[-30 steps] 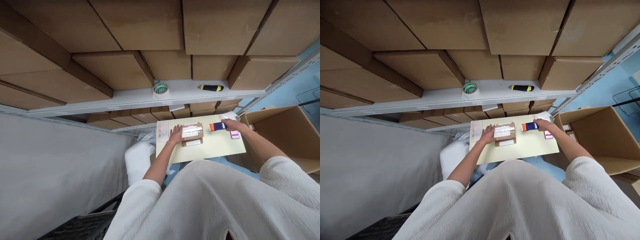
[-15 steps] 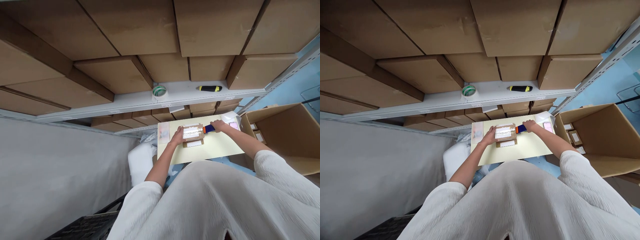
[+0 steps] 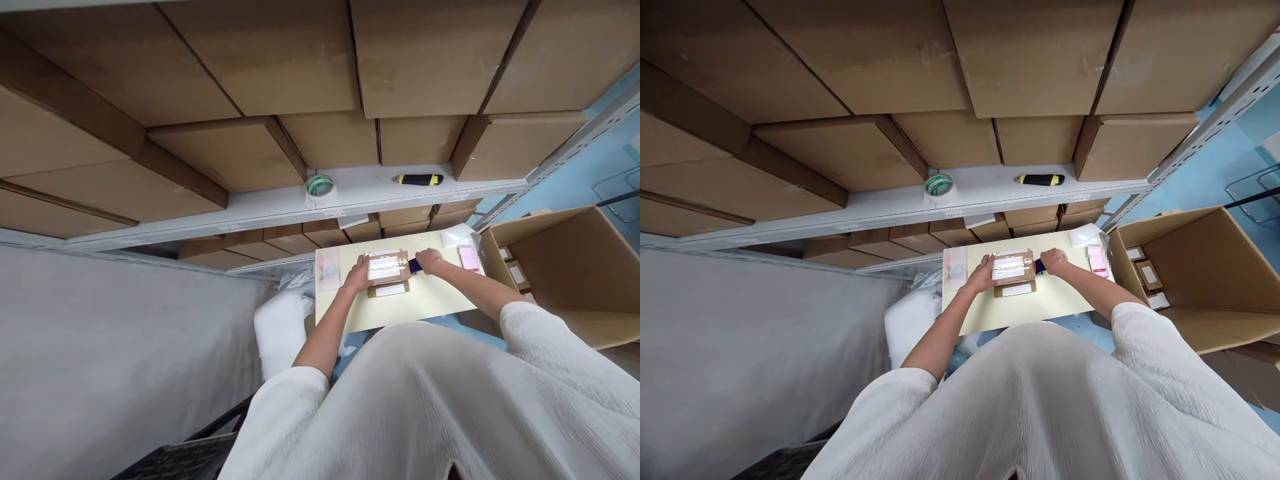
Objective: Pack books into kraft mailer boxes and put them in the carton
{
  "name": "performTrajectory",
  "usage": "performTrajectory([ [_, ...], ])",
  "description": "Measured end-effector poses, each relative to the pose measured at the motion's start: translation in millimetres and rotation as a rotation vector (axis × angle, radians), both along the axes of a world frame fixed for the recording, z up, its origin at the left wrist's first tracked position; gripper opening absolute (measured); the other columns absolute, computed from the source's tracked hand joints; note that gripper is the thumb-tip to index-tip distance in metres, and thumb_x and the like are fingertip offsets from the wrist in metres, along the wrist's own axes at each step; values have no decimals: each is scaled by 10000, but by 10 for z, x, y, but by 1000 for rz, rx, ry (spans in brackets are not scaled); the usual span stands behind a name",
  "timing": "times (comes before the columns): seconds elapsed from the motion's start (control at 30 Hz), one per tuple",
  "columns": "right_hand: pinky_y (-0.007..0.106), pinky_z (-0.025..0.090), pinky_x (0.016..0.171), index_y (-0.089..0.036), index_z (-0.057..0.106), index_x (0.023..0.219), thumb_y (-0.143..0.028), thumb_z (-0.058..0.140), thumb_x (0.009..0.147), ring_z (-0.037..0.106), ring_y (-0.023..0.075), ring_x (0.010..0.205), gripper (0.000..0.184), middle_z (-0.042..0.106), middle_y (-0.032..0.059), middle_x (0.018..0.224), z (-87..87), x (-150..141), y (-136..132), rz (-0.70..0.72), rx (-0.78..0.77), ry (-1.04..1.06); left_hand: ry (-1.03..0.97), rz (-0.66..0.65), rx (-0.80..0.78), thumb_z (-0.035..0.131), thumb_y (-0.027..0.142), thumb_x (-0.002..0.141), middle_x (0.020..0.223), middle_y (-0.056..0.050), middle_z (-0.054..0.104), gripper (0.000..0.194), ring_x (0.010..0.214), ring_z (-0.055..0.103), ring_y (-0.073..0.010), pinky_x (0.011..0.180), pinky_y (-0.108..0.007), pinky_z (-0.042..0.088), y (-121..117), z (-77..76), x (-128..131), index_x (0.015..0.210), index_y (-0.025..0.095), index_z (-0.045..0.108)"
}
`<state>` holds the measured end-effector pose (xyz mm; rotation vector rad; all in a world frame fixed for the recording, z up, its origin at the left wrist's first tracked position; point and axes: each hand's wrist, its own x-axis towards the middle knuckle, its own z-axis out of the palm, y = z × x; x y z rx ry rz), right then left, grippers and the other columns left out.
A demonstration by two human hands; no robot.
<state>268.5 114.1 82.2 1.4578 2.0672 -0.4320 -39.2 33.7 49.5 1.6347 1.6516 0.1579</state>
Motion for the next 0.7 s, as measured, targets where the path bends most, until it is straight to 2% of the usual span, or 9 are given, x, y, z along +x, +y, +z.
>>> performTrajectory([
  [0.1,503,621,877,-183,664,1291,-278,981,687,723,437,1217,689,754,260,1228,-78,144,-92,-94,-36,18,45,-45,-57,918,364,731,1870,-144,128,1211,1589,430,-477,1231,-515,451,-9,29,-1,1738,320,247],
  [0.2,416,612,837,-197,615,1345,-462,963,729,764,368,1100,756,764,212,1203,-90,437,-89,-236,-113,46,41,-38,-61,922,397,733,1874,-133,118,1225,1595,423,-468,1238,-507,441,-17,37,-15,1740,336,227],
  [0.27,378,598,784,-185,605,1353,-624,878,803,774,336,1018,755,768,206,1204,-82,641,-86,-362,-166,119,34,-34,-65,935,420,723,1875,-129,113,1235,1588,430,-470,1238,-509,440,-19,36,-24,1738,343,236],
  [0.33,361,584,763,-154,599,1367,-706,696,943,773,318,988,703,761,231,1236,-80,796,-109,-482,-184,198,26,-28,-68,949,443,713,1875,-127,112,1243,1581,438,-474,1239,-511,440,-20,39,-31,1736,347,249],
  [0.4,352,570,789,-121,596,1372,-660,491,1071,766,316,1019,626,749,258,1266,-93,878,-158,-564,-155,243,20,-29,-69,951,459,718,1875,-124,114,1249,1582,437,-475,1245,-510,436,-21,45,-39,1742,348,244],
  [0.5,361,548,884,-93,599,1353,-522,315,1147,729,335,1156,555,719,282,1321,-143,878,-261,-627,-49,259,15,-40,-72,940,471,739,1877,-116,101,1252,1614,391,-475,1276,-515,405,-19,38,-59,1754,347,218],
  [0.6,399,533,971,-83,569,1395,-475,271,1157,660,355,1267,547,665,286,1394,-219,803,-381,-687,54,281,12,-39,-83,934,479,748,1881,-108,78,1243,1650,328,-474,1307,-528,367,-16,-12,-83,1755,348,217],
  [0.7,435,536,1017,-97,470,1533,-464,318,1152,549,365,1389,550,581,275,1500,-322,730,-506,-711,143,312,-16,-15,-56,947,493,727,1874,-112,114,1244,1654,327,-466,1314,-532,360,-23,-95,-107,1746,348,248],
])
